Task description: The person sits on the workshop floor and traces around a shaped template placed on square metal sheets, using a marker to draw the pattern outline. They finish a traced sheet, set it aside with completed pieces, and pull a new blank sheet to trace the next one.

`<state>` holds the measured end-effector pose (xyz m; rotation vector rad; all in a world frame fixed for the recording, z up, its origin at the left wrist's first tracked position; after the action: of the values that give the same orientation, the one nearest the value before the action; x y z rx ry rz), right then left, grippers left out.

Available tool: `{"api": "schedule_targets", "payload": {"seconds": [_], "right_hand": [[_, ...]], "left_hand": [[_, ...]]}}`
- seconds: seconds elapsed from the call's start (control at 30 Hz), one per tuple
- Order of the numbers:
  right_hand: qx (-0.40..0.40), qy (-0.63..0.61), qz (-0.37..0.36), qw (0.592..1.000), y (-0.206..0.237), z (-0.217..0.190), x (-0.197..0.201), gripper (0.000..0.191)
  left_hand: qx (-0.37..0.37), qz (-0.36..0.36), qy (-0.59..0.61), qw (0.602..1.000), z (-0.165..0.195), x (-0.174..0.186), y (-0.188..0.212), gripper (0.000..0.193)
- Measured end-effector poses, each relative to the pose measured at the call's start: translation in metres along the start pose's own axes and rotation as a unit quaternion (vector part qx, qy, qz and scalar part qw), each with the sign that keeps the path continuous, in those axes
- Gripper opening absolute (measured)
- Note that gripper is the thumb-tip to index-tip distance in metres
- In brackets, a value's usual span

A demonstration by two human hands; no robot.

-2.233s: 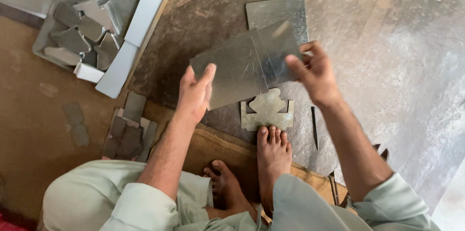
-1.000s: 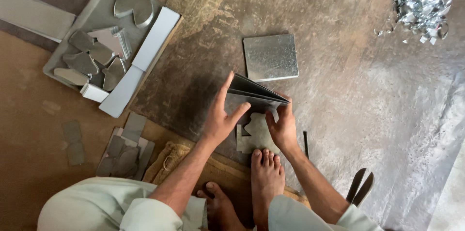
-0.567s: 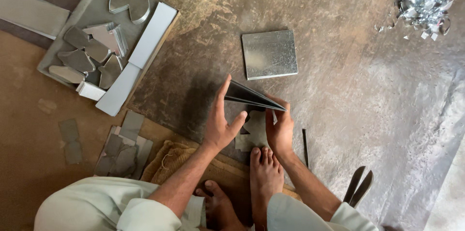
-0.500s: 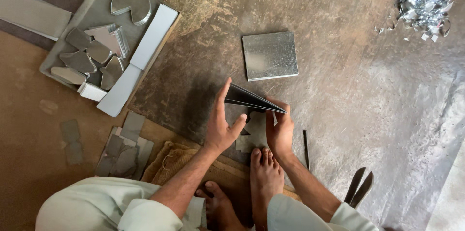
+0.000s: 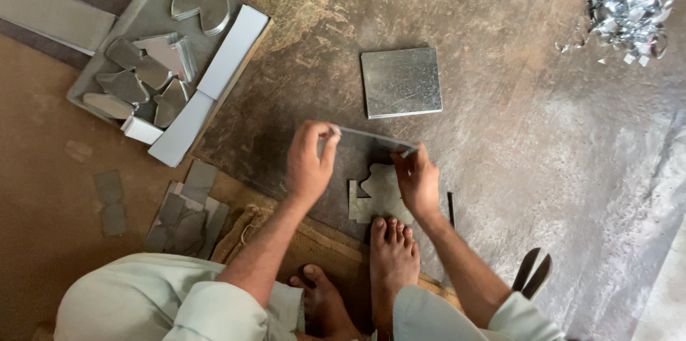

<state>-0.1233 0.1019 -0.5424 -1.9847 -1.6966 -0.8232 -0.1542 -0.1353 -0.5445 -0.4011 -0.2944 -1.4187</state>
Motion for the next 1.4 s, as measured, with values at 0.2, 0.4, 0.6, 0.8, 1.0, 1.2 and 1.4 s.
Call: {"api": "schedule_targets", "payload": {"seconds": [0.2, 0.4, 0.6, 0.8, 1.0, 1.2, 1.4], "right_hand": [[0.169, 0.001, 0.041, 0.985, -0.083, -0.028, 0.006, 0.056], [-0.004, 0.301, 0.118, 0.946, -0.129, -0.035, 0.023, 0.118], [-0.014, 0.236, 0.116, 0.965, -0.151, -0.018, 0.055, 0.085], [0.079, -0.288, -0.036, 0.954, -0.144, 0.014, 0.074, 0.02], [-0.056, -0.286, -0.127, 0.948, -0.092, 0.055, 0.039, 0.026], [-0.07, -0.153, -0.229, 0.959, -0.041, 0.082, 0.037, 0.019], [-0.136, -0.191, -0.271, 0.934, 0.012, 0.089, 0.033, 0.027]], "left_hand": [[0.143, 0.08, 0.127, 0.978, -0.04, 0.053, -0.02, 0.022], [0.261, 0.203, 0.049, 0.942, -0.063, 0.091, -0.013, 0.06], [0.142, 0.153, -0.075, 0.975, -0.047, 0.071, -0.011, 0.069], [0.079, 0.005, 0.022, 0.997, -0.029, 0.022, -0.005, 0.055], [0.029, 0.002, -0.054, 0.998, -0.015, 0.004, 0.0, 0.057], [0.076, -0.182, -0.076, 0.977, -0.01, -0.013, 0.018, 0.062], [0.115, -0.28, -0.11, 0.947, -0.003, -0.019, 0.035, 0.044]]}}
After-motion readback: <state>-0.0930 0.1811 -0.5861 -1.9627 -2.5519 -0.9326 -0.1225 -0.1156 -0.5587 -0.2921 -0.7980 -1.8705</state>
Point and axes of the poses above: each hand's wrist, its own y-axis away from the middle knuckle, its own x-axis out of the back of the hand, z = x × y, the point moved 4 cm from there along -y, towards the middle knuckle, and after that the axes turned 2 degrees about z, right-handed, at the moved point
